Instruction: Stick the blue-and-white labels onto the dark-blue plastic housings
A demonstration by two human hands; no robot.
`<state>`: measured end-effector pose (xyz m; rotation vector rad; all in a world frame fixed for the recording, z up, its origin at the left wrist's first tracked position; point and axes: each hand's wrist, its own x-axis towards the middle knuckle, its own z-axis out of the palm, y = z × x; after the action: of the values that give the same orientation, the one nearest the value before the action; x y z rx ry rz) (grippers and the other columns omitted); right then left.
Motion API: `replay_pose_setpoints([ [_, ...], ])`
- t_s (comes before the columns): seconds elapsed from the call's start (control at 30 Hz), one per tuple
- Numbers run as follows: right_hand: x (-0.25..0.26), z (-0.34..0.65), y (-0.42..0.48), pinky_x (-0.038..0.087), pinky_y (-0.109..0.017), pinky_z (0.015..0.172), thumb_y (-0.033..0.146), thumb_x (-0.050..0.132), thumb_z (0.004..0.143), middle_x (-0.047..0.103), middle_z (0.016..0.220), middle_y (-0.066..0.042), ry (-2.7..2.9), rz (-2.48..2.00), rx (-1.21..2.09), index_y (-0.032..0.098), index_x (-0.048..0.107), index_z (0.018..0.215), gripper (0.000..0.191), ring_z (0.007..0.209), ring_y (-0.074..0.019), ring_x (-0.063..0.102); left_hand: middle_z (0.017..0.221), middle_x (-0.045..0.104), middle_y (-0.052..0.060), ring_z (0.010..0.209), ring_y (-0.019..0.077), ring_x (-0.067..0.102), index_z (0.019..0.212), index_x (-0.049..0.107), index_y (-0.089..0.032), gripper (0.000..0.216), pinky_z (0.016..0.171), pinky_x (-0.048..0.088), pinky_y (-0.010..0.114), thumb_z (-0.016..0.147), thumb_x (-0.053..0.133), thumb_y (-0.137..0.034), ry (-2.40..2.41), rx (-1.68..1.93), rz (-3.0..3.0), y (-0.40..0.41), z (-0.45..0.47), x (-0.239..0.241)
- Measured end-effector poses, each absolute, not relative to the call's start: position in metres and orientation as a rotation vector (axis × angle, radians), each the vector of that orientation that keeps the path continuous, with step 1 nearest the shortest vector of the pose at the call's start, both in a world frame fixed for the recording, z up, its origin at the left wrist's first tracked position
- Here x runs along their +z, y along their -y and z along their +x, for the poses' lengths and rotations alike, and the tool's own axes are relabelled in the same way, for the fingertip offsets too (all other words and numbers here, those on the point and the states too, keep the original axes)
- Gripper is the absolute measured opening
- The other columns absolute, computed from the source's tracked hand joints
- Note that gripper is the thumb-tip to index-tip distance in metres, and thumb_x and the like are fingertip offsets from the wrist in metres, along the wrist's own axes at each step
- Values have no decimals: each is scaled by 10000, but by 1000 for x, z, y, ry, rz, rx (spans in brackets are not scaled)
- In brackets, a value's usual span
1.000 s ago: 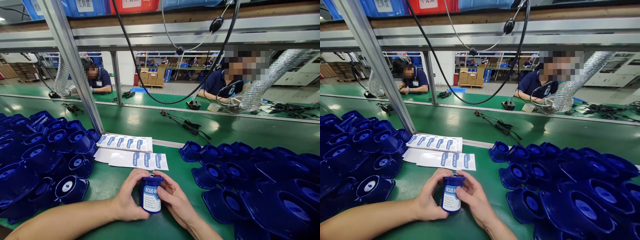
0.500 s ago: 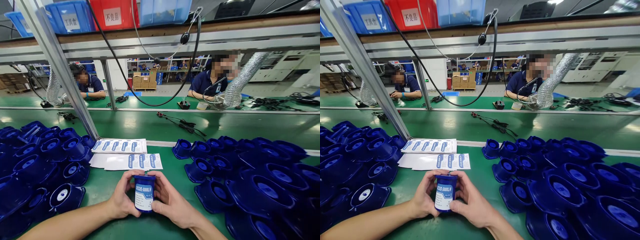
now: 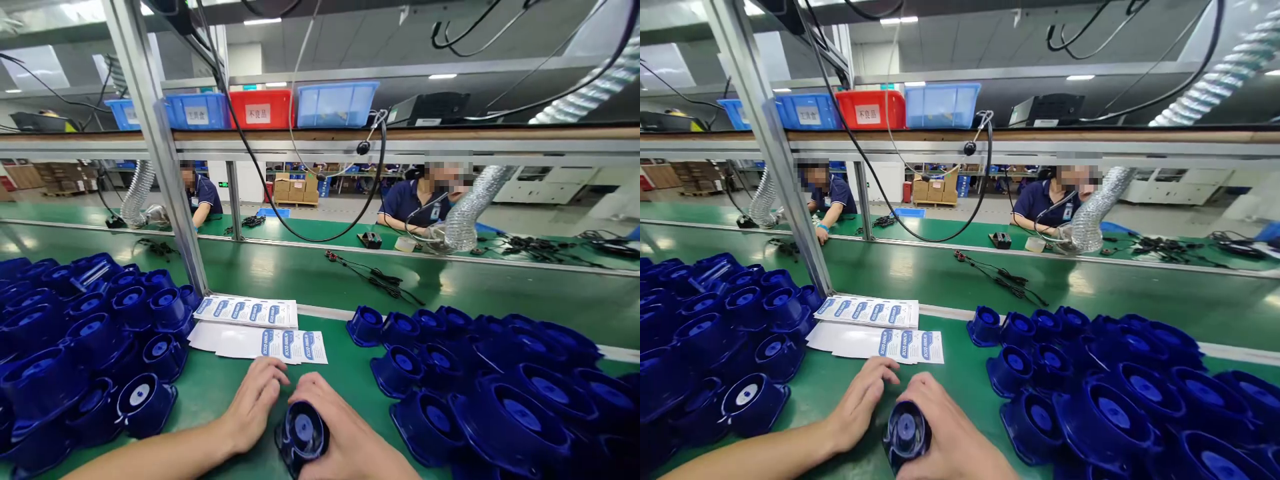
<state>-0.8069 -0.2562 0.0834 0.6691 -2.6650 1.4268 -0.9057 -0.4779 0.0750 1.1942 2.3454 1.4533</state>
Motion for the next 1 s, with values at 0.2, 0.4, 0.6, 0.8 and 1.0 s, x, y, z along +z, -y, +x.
replay_pose_setpoints([
  [0.2,74,-807,251,524,-469,977,546,825,768,710,1179,-109,2562,690,1715,287,672,1323,631,1078,-333,664,1636,444,267,1569,425,350,1414,600,-84,448,1234,300,710,1034,398,-211,-3047,419,930,500,-947,76],
  [0.4,50,-833,232,294,-627,1255,666,517,977,486,1577,-179,2475,-389,1275,239,506,1512,684,1539,-399,324,1466,649,215,1451,410,532,1210,744,-147,319,1250,261,733,1009,531,-276,-2976,398,975,504,-947,76],
  [0.6,19,-844,239,106,-705,1293,717,508,951,331,1688,-218,2616,-452,1146,156,224,1669,954,1621,-433,128,1599,531,186,1514,406,448,1516,545,-160,551,1228,361,655,984,629,-278,-2939,507,995,497,-962,78],
  [0.8,24,-846,239,330,-710,1219,630,553,980,463,1625,-158,2565,-336,1069,261,396,1611,748,1590,-424,234,1458,670,123,1491,408,445,1389,636,-211,464,1165,380,630,931,656,-138,-2930,594,1116,494,-965,76],
  [1.0,36,-843,244,308,-683,1252,438,598,1020,504,1617,-92,2493,-41,806,313,637,1425,426,1559,-399,286,1333,705,113,1290,320,603,1377,628,-248,537,1202,336,602,873,685,-72,-2902,728,1212,485,-961,70],
])
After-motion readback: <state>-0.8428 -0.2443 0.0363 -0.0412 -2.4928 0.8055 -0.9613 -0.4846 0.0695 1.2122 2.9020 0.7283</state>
